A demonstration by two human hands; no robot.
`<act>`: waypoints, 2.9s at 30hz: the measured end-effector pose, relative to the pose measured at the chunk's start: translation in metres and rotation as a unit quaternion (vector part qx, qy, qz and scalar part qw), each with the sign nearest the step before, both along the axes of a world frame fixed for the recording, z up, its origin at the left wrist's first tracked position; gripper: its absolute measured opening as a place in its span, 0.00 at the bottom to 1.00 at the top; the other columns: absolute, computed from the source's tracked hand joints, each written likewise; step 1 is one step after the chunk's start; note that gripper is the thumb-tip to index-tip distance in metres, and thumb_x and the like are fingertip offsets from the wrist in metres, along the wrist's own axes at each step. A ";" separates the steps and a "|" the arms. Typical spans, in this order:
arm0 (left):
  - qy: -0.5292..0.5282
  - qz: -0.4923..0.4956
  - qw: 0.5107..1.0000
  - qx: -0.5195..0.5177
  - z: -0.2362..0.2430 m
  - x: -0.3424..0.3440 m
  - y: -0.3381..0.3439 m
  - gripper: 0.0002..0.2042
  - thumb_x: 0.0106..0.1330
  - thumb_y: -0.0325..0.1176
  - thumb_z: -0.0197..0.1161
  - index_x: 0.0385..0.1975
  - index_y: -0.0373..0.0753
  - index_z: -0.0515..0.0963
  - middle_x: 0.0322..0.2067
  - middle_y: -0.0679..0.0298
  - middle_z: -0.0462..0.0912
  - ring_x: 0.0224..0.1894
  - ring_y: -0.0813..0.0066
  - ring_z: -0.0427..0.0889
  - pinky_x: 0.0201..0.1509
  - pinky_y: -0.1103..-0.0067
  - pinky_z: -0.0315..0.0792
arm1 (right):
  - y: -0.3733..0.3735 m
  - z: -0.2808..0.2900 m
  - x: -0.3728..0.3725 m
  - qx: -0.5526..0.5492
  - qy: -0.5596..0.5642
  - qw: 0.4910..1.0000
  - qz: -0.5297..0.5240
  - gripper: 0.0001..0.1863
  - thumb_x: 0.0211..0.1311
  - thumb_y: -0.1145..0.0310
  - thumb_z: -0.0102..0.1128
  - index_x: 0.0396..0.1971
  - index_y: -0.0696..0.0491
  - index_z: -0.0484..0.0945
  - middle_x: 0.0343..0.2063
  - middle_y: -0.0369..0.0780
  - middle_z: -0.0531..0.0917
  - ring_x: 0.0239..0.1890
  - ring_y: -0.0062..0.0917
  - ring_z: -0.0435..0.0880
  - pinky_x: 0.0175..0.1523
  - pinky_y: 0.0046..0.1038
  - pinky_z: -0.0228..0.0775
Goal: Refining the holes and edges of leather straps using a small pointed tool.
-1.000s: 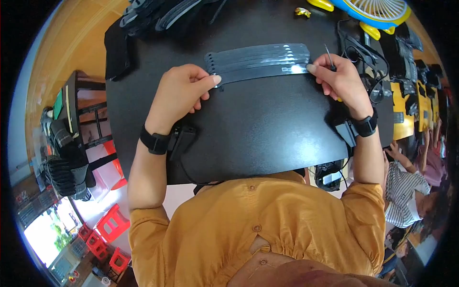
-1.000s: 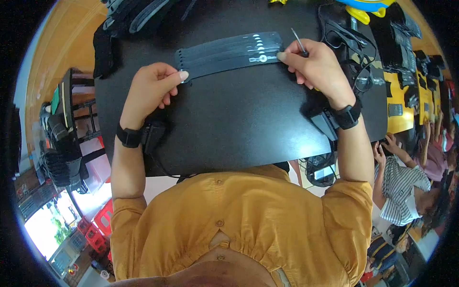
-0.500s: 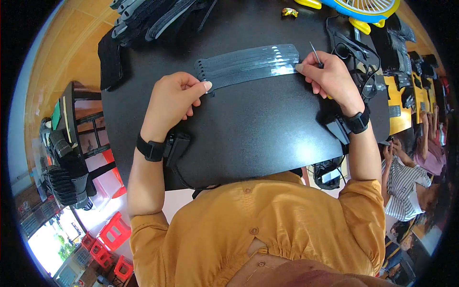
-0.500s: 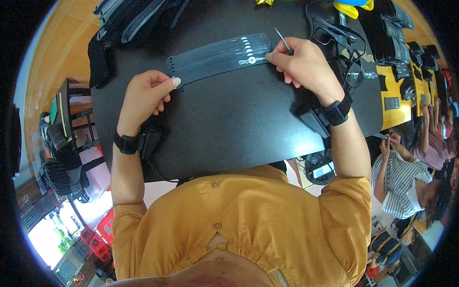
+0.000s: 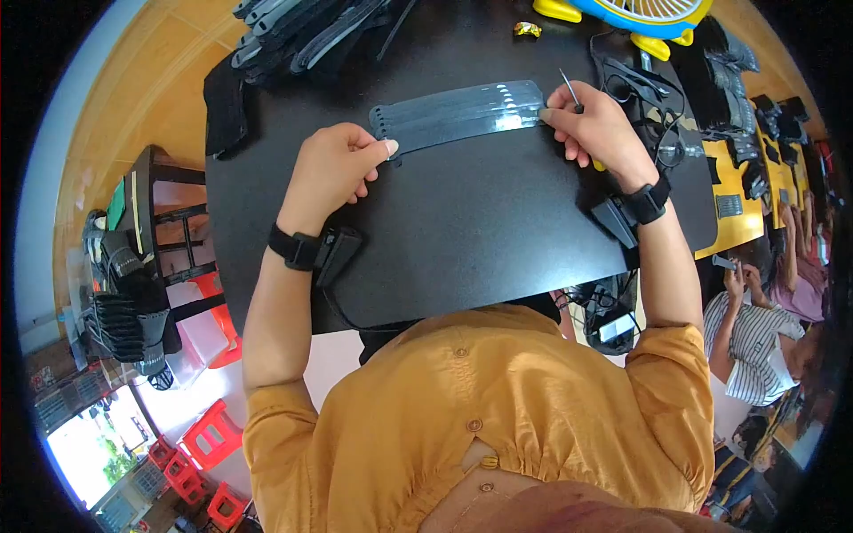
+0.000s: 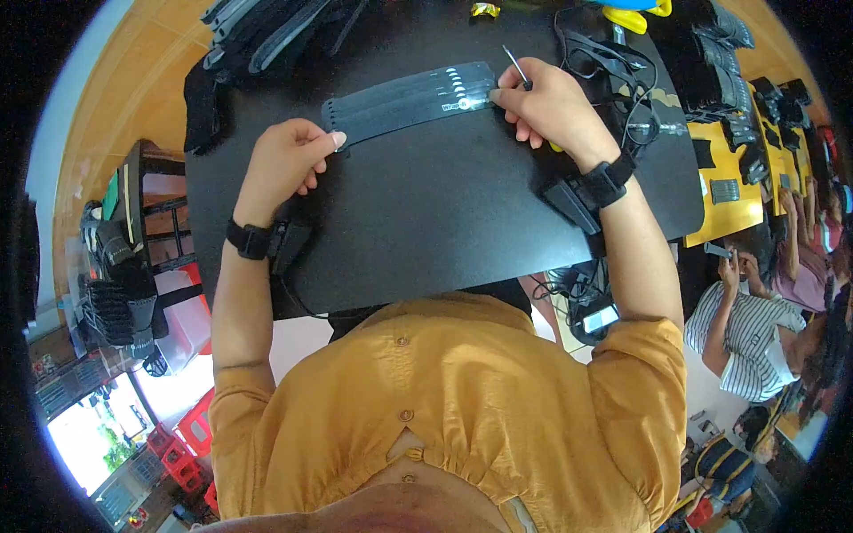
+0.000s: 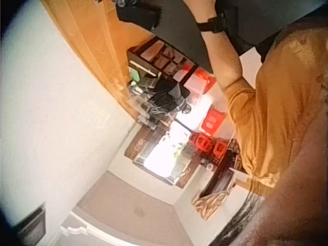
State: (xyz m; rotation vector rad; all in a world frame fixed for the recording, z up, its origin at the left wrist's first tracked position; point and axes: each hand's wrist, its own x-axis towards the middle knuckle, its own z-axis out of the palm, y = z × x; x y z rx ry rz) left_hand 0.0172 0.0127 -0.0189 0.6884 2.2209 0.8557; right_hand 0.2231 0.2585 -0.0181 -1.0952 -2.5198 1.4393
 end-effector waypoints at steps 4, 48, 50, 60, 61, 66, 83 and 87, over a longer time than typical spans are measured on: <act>0.030 -0.019 0.999 0.022 -0.004 0.000 -0.002 0.14 0.62 0.42 0.68 0.31 0.36 0.79 0.19 0.69 0.77 0.17 0.83 0.75 0.19 0.84 0.70 | -0.001 -0.001 0.003 -0.013 0.041 0.999 -0.007 0.12 0.65 0.69 0.59 0.46 0.56 0.73 0.20 0.33 0.77 0.16 0.13 0.76 0.18 0.15 0.66; -0.218 0.150 0.916 0.302 -0.001 0.101 -0.129 0.10 0.69 0.33 0.60 0.45 0.35 0.76 0.28 0.71 0.78 0.27 0.86 0.72 0.29 0.89 0.63 | -0.205 0.006 0.010 -0.314 0.259 0.908 0.104 0.16 0.69 0.59 0.59 0.44 0.57 0.76 0.25 0.33 0.78 0.14 0.11 0.69 0.16 0.15 0.61; -0.106 0.095 0.951 0.275 -0.006 0.109 -0.123 0.11 0.65 0.32 0.66 0.41 0.33 0.77 0.28 0.72 0.79 0.27 0.86 0.76 0.28 0.88 0.68 | -0.209 0.001 0.006 -0.315 0.243 0.913 0.094 0.15 0.68 0.60 0.60 0.45 0.57 0.76 0.24 0.33 0.78 0.14 0.11 0.70 0.16 0.15 0.61; -0.385 -0.049 0.871 0.300 -0.006 0.111 -0.117 0.14 0.73 0.34 0.54 0.50 0.30 0.76 0.38 0.62 0.82 0.33 0.82 0.78 0.29 0.88 0.71 | -0.180 -0.006 -0.001 -0.432 0.259 0.862 0.054 0.11 0.69 0.64 0.58 0.39 0.57 0.75 0.21 0.33 0.77 0.11 0.12 0.66 0.16 0.16 0.56; -0.413 -0.066 0.852 0.314 -0.010 0.111 -0.115 0.14 0.73 0.34 0.54 0.51 0.30 0.75 0.39 0.61 0.82 0.33 0.82 0.78 0.29 0.88 0.71 | -0.180 -0.006 -0.002 -0.433 0.257 0.862 0.054 0.11 0.69 0.64 0.58 0.39 0.57 0.75 0.21 0.33 0.77 0.11 0.12 0.66 0.16 0.16 0.56; -0.464 -0.058 0.800 0.377 -0.023 0.106 -0.112 0.16 0.74 0.35 0.54 0.53 0.30 0.74 0.43 0.58 0.82 0.35 0.80 0.78 0.33 0.88 0.72 | -0.184 0.002 -0.002 -0.315 0.212 0.923 0.062 0.14 0.71 0.59 0.55 0.41 0.56 0.75 0.22 0.33 0.77 0.13 0.12 0.67 0.17 0.15 0.57; -0.429 0.118 0.747 0.494 -0.039 0.100 -0.102 0.16 0.75 0.35 0.53 0.56 0.31 0.71 0.47 0.55 0.81 0.42 0.75 0.80 0.49 0.80 0.76 | -0.198 -0.020 0.020 0.116 0.264 0.935 0.204 0.06 0.65 0.69 0.57 0.35 0.56 0.77 0.27 0.47 0.81 0.31 0.44 0.81 0.35 0.39 0.72; -0.423 0.107 0.752 0.495 -0.040 0.101 -0.103 0.18 0.76 0.36 0.52 0.57 0.30 0.70 0.48 0.55 0.81 0.43 0.76 0.81 0.48 0.81 0.77 | -0.199 -0.019 0.021 0.103 0.259 0.935 0.217 0.06 0.66 0.69 0.57 0.35 0.56 0.77 0.27 0.47 0.81 0.30 0.44 0.81 0.34 0.38 0.72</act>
